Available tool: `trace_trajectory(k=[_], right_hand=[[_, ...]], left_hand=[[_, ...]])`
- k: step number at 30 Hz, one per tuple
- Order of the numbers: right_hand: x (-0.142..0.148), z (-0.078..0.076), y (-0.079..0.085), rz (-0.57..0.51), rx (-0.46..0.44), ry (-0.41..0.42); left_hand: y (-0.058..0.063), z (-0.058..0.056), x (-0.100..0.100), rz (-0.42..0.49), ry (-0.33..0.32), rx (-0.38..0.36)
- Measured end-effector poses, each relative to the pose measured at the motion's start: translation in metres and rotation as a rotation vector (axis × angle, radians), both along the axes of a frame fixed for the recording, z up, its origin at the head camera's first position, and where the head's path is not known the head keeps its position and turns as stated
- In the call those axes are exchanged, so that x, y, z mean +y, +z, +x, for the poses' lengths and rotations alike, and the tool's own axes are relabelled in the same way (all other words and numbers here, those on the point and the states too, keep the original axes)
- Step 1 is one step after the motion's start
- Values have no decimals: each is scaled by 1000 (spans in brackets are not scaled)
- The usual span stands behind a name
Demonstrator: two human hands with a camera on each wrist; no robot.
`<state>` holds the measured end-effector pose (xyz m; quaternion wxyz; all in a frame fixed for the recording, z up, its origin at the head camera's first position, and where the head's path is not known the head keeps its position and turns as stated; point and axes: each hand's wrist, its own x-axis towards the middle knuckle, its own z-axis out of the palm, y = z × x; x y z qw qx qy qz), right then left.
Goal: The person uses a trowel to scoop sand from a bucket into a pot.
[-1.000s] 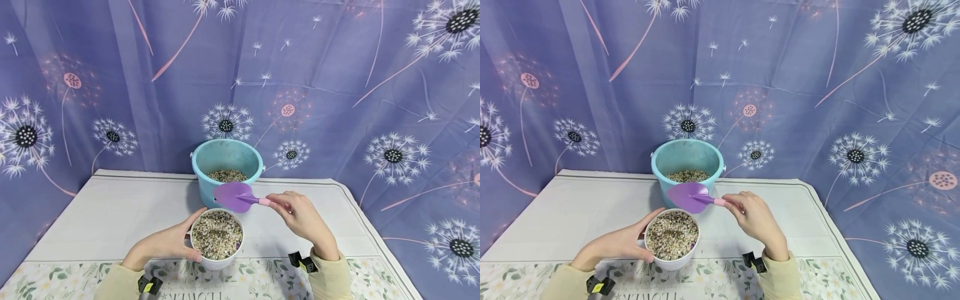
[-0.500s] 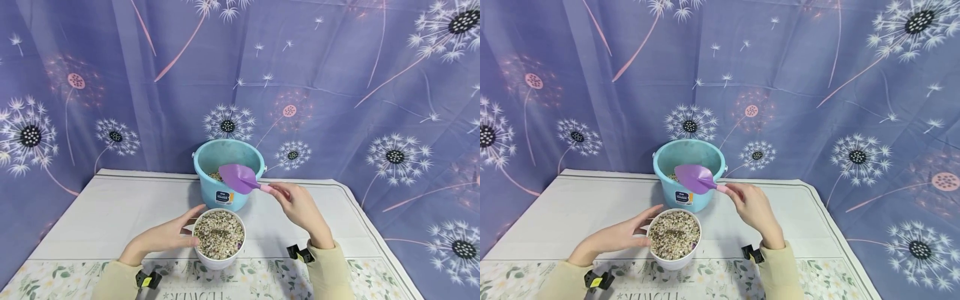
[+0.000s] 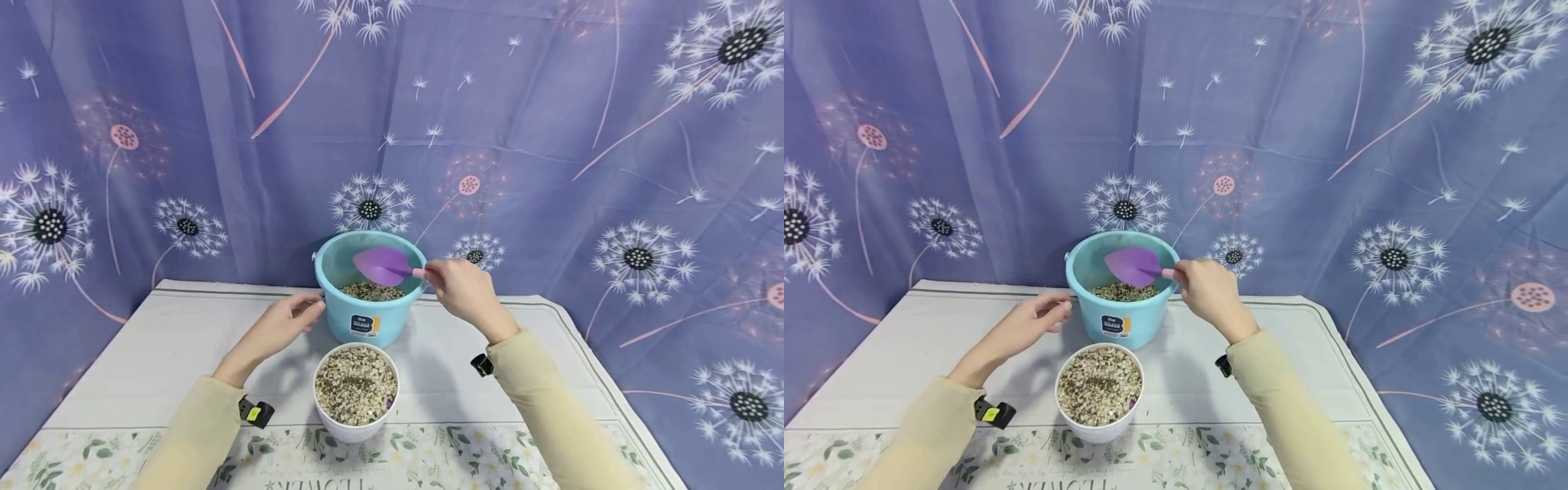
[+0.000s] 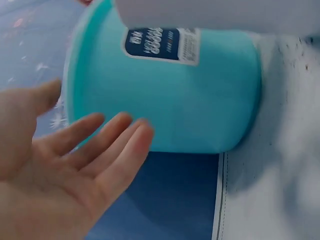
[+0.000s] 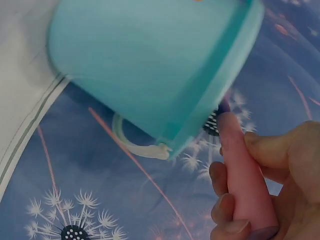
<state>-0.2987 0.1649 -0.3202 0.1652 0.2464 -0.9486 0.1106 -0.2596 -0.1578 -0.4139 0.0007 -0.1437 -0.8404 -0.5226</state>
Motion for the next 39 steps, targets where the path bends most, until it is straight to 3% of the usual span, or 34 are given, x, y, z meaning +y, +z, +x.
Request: trace_trajectory(k=[8, 13, 19, 25, 33, 39], right_hand=[[-19, -27, -8, 113, -22, -69], [-32, -38, -10, 162, -33, -127], [-45, -45, -6, 241, -56, -184], [-56, -52, -8, 325, -42, -229], [-67, -58, -7, 418, -15, -273], [-76, -61, -11, 450, -17, -260]], left_hand=[[2, -28, 8, -4, 264, 98], [2, -39, 13, 18, 362, 116], [4, -50, 17, 53, 391, 97], [2, -58, 18, 131, 374, 73], [-1, -64, 23, 175, 349, 61], [-3, -65, 27, 183, 338, 59]])
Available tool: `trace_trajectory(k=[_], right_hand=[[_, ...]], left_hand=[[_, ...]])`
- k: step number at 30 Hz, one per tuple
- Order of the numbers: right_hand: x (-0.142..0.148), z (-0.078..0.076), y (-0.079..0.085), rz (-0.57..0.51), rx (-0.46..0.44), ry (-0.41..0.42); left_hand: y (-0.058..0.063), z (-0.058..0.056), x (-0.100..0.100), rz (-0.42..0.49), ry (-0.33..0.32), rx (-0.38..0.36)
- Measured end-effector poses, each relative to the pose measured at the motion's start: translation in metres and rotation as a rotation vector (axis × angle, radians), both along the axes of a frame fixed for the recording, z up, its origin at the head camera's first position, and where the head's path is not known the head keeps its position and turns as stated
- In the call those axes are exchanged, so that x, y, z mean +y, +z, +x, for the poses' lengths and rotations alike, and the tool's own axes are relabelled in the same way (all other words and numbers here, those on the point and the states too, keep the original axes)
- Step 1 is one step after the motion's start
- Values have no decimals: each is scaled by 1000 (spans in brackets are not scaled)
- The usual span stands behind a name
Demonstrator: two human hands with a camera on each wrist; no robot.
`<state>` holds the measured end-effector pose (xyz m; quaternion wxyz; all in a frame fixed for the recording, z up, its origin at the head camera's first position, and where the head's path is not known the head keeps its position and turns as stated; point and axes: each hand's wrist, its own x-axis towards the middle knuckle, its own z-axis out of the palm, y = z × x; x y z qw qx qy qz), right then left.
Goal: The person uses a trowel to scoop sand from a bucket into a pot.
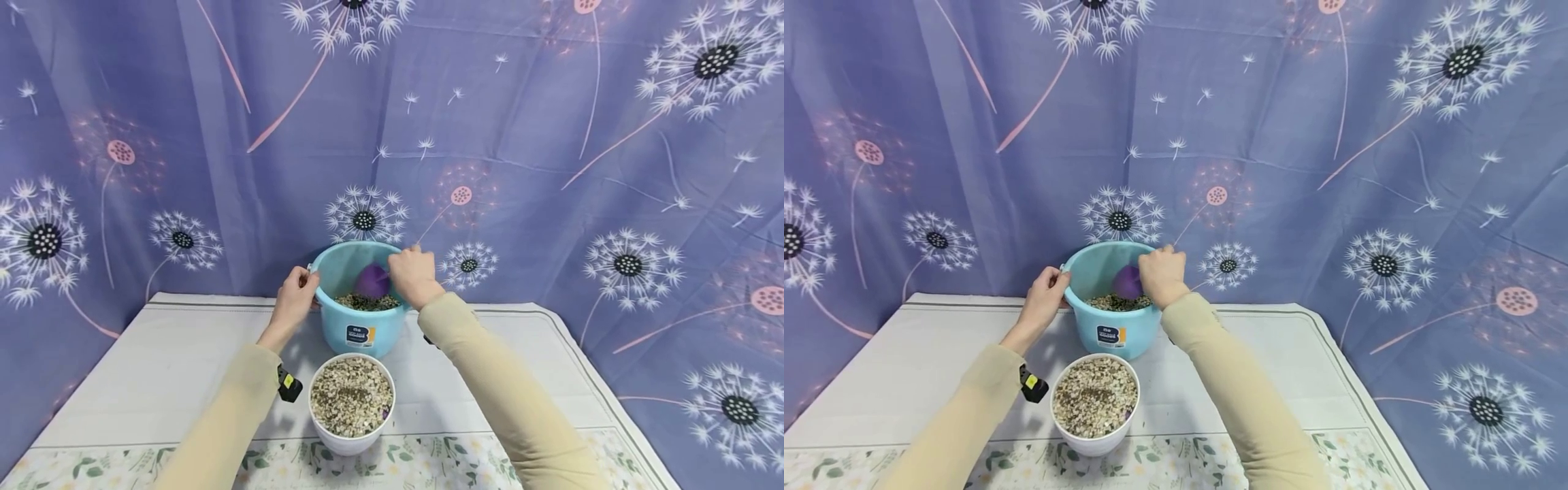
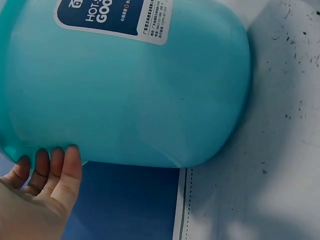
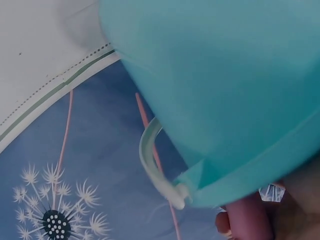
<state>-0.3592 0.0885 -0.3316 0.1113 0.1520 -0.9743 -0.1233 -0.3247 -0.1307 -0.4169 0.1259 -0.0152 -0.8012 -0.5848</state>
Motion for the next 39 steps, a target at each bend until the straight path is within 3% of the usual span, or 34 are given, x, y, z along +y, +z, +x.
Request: trace_trajectory(k=[9, 19, 26, 39], right_hand=[[-8, -9, -15, 184, 121, -1], [-6, -6, -8, 237, 102, 79], [-1, 0, 9, 249, -43, 150], [15, -1, 36, 51, -426, 181]], left_hand=[[-4, -1, 1, 18, -26, 18], [-3, -1, 1, 11, -39, 33], [-4, -1, -1, 5, -41, 30], [-6, -3, -2, 37, -45, 46]])
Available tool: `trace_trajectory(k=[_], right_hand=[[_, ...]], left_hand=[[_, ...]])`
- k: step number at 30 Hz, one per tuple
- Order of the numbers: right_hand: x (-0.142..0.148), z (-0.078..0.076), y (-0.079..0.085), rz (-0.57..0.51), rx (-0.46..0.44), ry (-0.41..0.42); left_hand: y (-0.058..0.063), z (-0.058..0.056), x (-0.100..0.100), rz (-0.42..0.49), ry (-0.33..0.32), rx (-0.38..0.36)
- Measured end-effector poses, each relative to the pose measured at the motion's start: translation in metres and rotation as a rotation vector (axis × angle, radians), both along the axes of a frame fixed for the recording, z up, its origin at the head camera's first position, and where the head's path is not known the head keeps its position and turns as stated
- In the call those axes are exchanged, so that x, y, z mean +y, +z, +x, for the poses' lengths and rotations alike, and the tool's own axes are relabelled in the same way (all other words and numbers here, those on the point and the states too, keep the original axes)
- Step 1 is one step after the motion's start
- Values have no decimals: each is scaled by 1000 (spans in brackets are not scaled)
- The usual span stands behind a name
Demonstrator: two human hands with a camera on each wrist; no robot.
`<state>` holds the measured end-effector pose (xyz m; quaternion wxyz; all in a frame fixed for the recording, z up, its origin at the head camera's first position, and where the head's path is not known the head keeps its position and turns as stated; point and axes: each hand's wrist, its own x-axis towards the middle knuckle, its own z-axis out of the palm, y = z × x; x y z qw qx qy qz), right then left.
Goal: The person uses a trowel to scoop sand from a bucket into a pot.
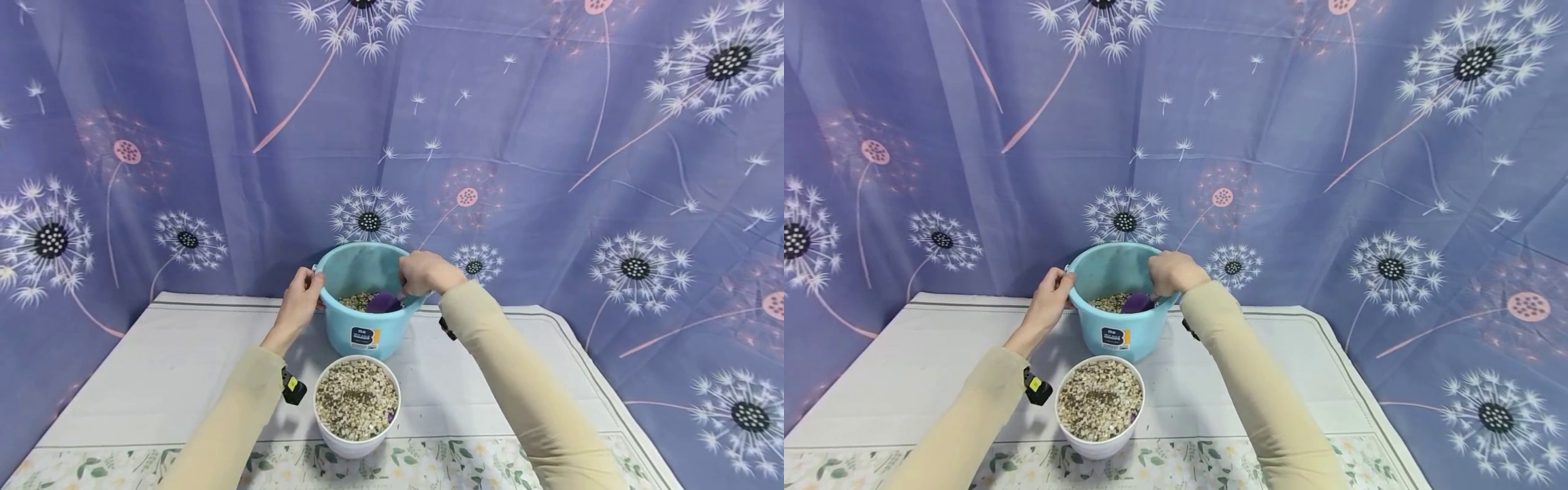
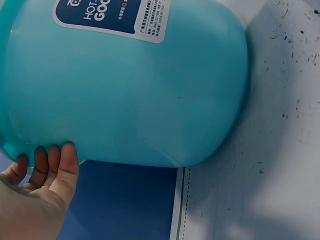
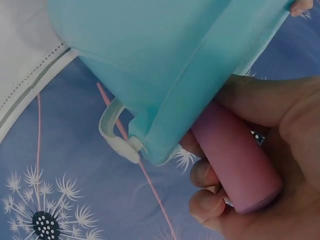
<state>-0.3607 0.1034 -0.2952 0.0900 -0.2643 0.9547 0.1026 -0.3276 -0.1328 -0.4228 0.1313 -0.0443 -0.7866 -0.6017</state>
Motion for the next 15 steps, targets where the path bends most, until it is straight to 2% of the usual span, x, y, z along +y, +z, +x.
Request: trace_trajectory(k=[5, 7, 9, 12, 15], right_hand=[[6, -2, 1, -39, -79, 11], [5, 1, 0, -11, -63, 1], [0, 6, -2, 62, 3, 10], [-16, 16, -9, 218, 165, 40], [-24, 20, -14, 280, 261, 86]], left_hand=[[0, 1, 1, -10, -3, -1], [1, 2, 1, -9, -8, -3], [1, 2, 1, 0, -7, -2], [1, 3, 0, 10, -7, -2], [2, 3, 0, 7, -15, -5]])
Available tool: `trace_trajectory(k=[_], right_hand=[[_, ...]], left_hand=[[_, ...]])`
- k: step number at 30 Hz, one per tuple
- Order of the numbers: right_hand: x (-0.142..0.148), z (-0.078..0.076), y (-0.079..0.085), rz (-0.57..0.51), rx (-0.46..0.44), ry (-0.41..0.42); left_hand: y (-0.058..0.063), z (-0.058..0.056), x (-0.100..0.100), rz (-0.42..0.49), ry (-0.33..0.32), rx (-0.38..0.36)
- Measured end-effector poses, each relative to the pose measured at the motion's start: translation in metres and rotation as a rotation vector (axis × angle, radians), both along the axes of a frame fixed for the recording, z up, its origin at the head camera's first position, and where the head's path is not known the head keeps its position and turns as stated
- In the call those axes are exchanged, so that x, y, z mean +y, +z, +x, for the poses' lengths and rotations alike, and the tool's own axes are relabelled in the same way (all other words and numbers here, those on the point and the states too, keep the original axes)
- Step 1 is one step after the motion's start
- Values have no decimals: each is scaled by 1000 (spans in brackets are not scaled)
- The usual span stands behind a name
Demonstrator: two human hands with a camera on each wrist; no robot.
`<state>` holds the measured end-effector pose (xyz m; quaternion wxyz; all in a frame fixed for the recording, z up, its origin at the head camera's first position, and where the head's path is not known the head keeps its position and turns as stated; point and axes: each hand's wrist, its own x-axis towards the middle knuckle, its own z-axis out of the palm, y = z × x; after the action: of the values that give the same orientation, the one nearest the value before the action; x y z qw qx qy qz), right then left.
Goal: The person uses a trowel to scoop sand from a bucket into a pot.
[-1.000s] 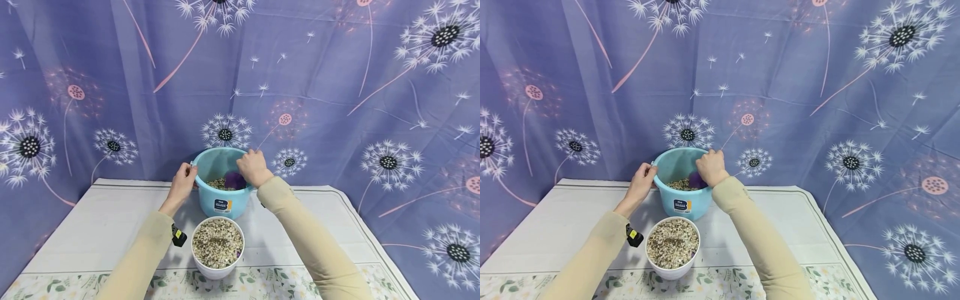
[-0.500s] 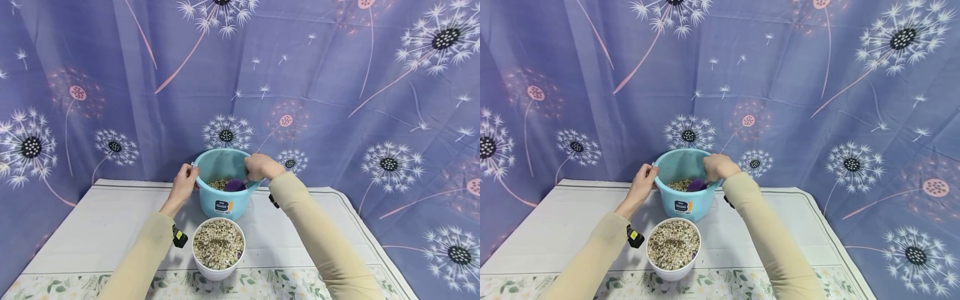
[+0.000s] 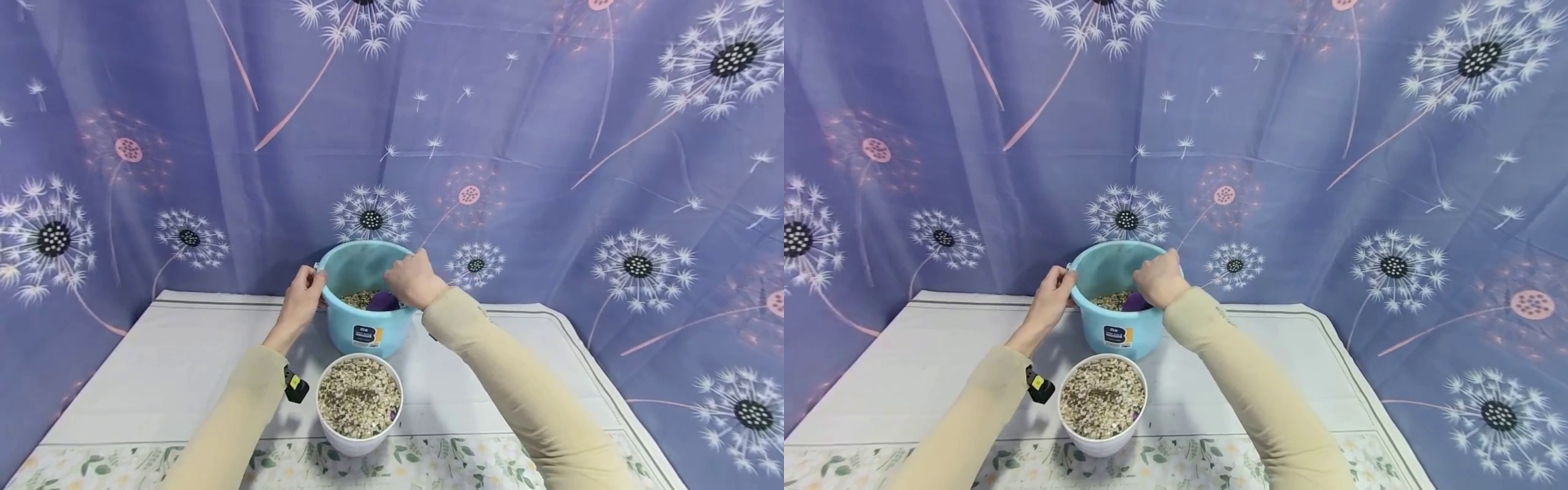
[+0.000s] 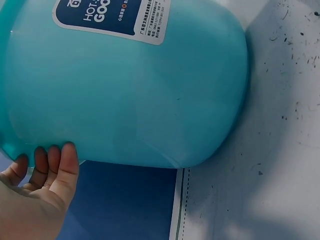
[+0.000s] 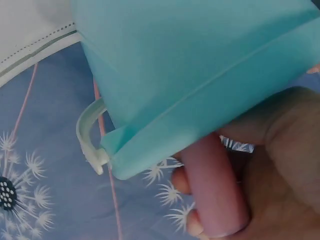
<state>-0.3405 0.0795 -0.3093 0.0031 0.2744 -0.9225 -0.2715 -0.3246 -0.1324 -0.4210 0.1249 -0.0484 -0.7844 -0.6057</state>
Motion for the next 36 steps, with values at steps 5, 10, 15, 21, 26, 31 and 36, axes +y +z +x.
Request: trace_trajectory(k=[5, 10, 15, 21, 26, 31, 36], right_hand=[[11, -8, 1, -81, -104, 1], [26, -15, 7, -285, -304, -29], [24, -15, 7, -318, -277, 0], [17, -12, -5, -135, -16, 92], [16, -12, -10, -205, -44, 116], [14, -13, -11, -253, -64, 148], [21, -14, -11, -324, -115, 140]], left_hand=[[-2, -1, 0, 1, 12, -9], [-2, -2, -3, 5, 36, -4], [0, -3, -3, -7, 43, -2], [-1, -3, -1, 9, 20, -9], [-4, -2, -3, 0, 20, -4], [-2, -2, -3, 15, 33, 16], [-1, -2, 0, 11, 12, 7]])
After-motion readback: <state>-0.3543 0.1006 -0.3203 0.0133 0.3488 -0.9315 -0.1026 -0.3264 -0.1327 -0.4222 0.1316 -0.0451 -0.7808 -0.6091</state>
